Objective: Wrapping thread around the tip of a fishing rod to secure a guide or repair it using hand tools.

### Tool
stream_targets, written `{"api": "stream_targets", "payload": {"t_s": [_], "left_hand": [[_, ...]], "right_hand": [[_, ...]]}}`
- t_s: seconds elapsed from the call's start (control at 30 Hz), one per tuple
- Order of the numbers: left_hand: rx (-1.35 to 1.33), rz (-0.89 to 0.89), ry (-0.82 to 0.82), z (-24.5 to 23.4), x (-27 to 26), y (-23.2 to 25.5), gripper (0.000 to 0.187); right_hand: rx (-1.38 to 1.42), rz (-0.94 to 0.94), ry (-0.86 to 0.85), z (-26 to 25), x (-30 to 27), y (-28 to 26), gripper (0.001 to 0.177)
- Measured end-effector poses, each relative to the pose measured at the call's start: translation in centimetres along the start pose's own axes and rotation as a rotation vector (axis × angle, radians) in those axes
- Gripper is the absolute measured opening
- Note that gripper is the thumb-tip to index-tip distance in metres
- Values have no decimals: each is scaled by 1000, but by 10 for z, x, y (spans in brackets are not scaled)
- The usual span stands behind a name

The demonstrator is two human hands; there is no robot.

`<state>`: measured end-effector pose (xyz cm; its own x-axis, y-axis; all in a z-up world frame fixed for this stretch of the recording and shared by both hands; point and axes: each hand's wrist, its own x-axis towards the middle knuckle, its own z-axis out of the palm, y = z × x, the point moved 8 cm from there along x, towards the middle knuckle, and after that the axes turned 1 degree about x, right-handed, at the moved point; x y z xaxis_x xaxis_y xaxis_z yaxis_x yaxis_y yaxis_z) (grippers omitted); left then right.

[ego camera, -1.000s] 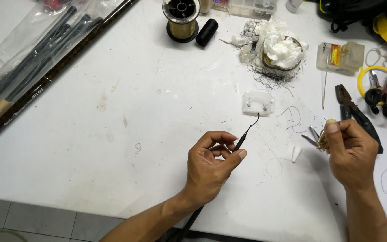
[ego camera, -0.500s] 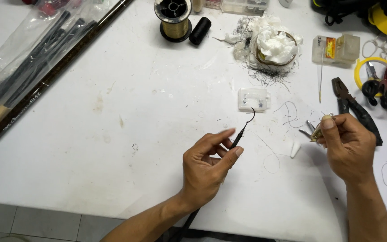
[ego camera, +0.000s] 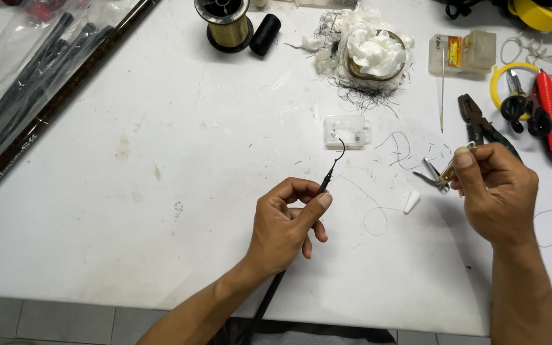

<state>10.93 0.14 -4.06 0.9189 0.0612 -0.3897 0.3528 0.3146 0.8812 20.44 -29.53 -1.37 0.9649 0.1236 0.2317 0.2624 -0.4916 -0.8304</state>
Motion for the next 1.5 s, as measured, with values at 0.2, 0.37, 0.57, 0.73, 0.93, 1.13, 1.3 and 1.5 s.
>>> {"api": "stream_targets", "payload": {"t_s": [0.2,0.37,0.57,0.73,0.93,1.13,1.3,1.5], "left_hand": [[27,-21,-51,8,1,1,20],[194,-3,-156,23,-12,39,18],[522,53,-355,43,-20,70,19],[892,373,-420,50,-21,82,17],[1119,624,-497,64,-23,95,10],[1188,768,-557,70,-22,96,5],[1250,887,-548,72,-31,100,19],[1279,1033,-482,74,-50,104,22]], "right_hand": [[41,-28,-5,-4,-3,-9,21],[43,-101,-17,-7,-8,-24,25],[78,-168,40,-13,-19,-45,26],[120,-127,120,-18,-25,-72,29],[288,-107,12,-8,-34,-99,53],[332,-205,-101,3,-44,-119,44],[453,-270,-141,15,-50,-125,41],[436,-267,-128,18,-59,-126,39]]}}
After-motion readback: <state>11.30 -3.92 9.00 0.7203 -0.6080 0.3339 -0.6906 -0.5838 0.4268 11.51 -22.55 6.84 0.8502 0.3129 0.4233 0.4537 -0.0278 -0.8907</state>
